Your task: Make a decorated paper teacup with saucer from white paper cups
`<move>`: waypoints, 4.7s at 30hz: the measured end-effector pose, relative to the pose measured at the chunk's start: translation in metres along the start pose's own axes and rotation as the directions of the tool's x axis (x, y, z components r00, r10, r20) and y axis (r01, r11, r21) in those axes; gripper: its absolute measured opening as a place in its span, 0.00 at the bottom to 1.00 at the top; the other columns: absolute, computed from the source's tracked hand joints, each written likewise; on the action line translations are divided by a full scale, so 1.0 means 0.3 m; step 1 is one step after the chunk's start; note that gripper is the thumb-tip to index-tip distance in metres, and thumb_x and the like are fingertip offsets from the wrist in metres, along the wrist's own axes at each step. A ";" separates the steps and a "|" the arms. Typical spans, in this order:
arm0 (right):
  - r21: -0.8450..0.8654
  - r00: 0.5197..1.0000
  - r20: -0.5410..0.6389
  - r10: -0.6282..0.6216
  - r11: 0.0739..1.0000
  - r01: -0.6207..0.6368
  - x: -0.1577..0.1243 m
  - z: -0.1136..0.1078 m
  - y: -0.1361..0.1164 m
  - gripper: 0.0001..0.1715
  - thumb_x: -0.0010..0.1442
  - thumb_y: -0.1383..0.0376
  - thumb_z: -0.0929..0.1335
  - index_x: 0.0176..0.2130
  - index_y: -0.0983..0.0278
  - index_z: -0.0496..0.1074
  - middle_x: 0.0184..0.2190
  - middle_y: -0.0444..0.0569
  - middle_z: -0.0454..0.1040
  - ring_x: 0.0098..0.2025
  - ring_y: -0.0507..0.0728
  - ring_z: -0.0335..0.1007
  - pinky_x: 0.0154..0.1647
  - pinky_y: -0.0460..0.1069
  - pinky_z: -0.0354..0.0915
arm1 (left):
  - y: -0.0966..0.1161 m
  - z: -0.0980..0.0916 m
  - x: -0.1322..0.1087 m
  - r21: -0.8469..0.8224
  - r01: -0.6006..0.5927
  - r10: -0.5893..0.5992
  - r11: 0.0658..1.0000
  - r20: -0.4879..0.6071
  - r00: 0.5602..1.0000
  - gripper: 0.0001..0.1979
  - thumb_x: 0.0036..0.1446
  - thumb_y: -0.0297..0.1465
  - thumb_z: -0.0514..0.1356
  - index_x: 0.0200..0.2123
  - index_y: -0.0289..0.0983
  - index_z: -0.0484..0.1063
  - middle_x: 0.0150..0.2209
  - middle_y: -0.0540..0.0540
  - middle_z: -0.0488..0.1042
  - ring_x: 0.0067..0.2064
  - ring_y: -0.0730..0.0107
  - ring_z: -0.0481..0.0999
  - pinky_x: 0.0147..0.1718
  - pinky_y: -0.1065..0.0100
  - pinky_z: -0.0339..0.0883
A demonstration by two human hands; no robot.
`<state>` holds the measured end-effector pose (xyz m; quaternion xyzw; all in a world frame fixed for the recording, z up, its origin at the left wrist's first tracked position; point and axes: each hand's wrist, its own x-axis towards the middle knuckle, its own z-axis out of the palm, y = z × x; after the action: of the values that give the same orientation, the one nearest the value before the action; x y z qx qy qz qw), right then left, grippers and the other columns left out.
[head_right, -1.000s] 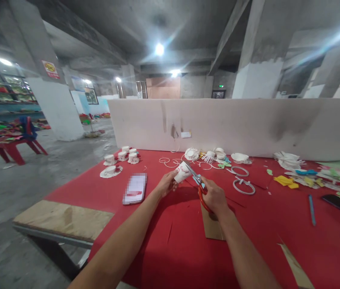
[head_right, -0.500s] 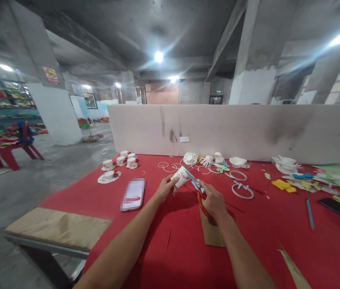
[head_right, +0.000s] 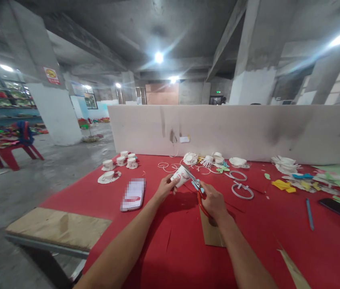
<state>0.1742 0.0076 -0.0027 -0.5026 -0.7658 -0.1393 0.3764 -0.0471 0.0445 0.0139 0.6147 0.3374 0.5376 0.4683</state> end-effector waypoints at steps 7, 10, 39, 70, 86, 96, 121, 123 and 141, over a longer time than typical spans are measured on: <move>0.030 0.999 0.034 0.027 0.999 -0.028 -0.001 0.003 -0.003 0.24 0.56 0.64 0.62 0.54 0.62 0.64 0.44 0.53 0.74 0.43 0.59 0.72 0.43 0.53 0.68 | 0.000 -0.006 -0.003 0.098 -0.019 0.024 0.995 -0.053 0.998 0.26 0.47 0.46 0.61 0.45 0.34 0.69 0.16 0.53 0.67 0.16 0.77 0.65 0.17 0.75 0.60; 0.048 0.999 0.027 0.025 0.998 -0.027 -0.001 0.008 -0.002 0.25 0.56 0.64 0.62 0.54 0.61 0.64 0.45 0.53 0.73 0.43 0.59 0.72 0.43 0.53 0.68 | 0.011 -0.004 -0.010 0.118 -0.014 0.022 0.993 -0.059 0.998 0.25 0.47 0.44 0.62 0.45 0.34 0.69 0.17 0.53 0.67 0.16 0.77 0.65 0.18 0.74 0.60; 0.021 0.999 0.033 0.025 0.999 -0.025 -0.011 0.046 0.008 0.23 0.58 0.66 0.59 0.53 0.66 0.62 0.44 0.57 0.71 0.46 0.60 0.70 0.43 0.54 0.68 | 0.023 0.009 -0.016 0.155 -0.084 0.101 0.984 -0.106 0.989 0.26 0.42 0.42 0.65 0.45 0.36 0.70 0.28 0.49 0.73 0.24 0.74 0.68 0.23 0.73 0.61; 0.048 0.987 0.107 0.117 0.991 -0.123 -0.004 0.039 0.001 0.22 0.57 0.64 0.60 0.51 0.66 0.64 0.44 0.56 0.72 0.45 0.59 0.70 0.43 0.52 0.66 | -0.020 0.038 0.015 -0.132 0.008 -0.017 0.991 -0.073 0.997 0.34 0.44 0.41 0.65 0.52 0.32 0.63 0.29 0.46 0.74 0.24 0.72 0.73 0.22 0.71 0.67; -0.055 0.976 0.130 0.174 0.984 -0.168 -0.002 0.019 -0.011 0.21 0.58 0.64 0.61 0.52 0.63 0.63 0.43 0.53 0.72 0.43 0.58 0.70 0.38 0.50 0.65 | -0.022 0.040 0.008 -0.107 0.000 -0.011 0.994 -0.098 0.995 0.31 0.45 0.41 0.64 0.51 0.34 0.65 0.32 0.46 0.73 0.26 0.73 0.72 0.22 0.72 0.66; -0.023 0.973 0.152 0.174 0.985 -0.173 0.000 0.008 -0.030 0.21 0.56 0.66 0.62 0.50 0.62 0.64 0.42 0.52 0.73 0.43 0.57 0.70 0.38 0.49 0.64 | -0.026 0.036 0.007 -0.072 -0.020 0.009 0.997 -0.146 0.989 0.29 0.47 0.41 0.63 0.51 0.35 0.66 0.36 0.44 0.72 0.29 0.73 0.70 0.23 0.74 0.66; 0.060 0.987 0.088 0.131 0.989 -0.137 -0.008 0.055 -0.004 0.22 0.57 0.66 0.60 0.52 0.64 0.64 0.45 0.55 0.73 0.46 0.59 0.70 0.45 0.52 0.65 | 0.014 0.055 -0.001 -0.288 0.040 -0.087 0.957 -0.153 0.984 0.31 0.41 0.39 0.67 0.49 0.35 0.67 0.38 0.43 0.72 0.31 0.70 0.73 0.25 0.70 0.69; 0.069 0.989 0.097 0.115 0.990 -0.122 -0.008 0.061 -0.001 0.23 0.57 0.66 0.60 0.52 0.65 0.65 0.44 0.55 0.73 0.46 0.59 0.70 0.45 0.52 0.65 | 0.020 0.054 -0.003 -0.327 0.043 -0.094 0.944 -0.142 0.985 0.29 0.42 0.39 0.66 0.49 0.36 0.68 0.39 0.43 0.71 0.32 0.68 0.73 0.26 0.69 0.70; 0.019 0.991 0.062 0.122 0.992 -0.124 -0.008 0.042 -0.013 0.24 0.56 0.67 0.60 0.53 0.64 0.65 0.44 0.54 0.73 0.45 0.60 0.70 0.44 0.53 0.67 | 0.018 0.048 -0.005 -0.252 -0.022 -0.024 0.967 -0.177 0.984 0.29 0.39 0.38 0.68 0.47 0.36 0.70 0.38 0.44 0.72 0.33 0.69 0.72 0.27 0.71 0.68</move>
<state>0.1658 0.0117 -0.0123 -0.5485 -0.7460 -0.0918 0.3664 -0.0339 0.0382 0.0188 0.4992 0.3068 0.6288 0.5112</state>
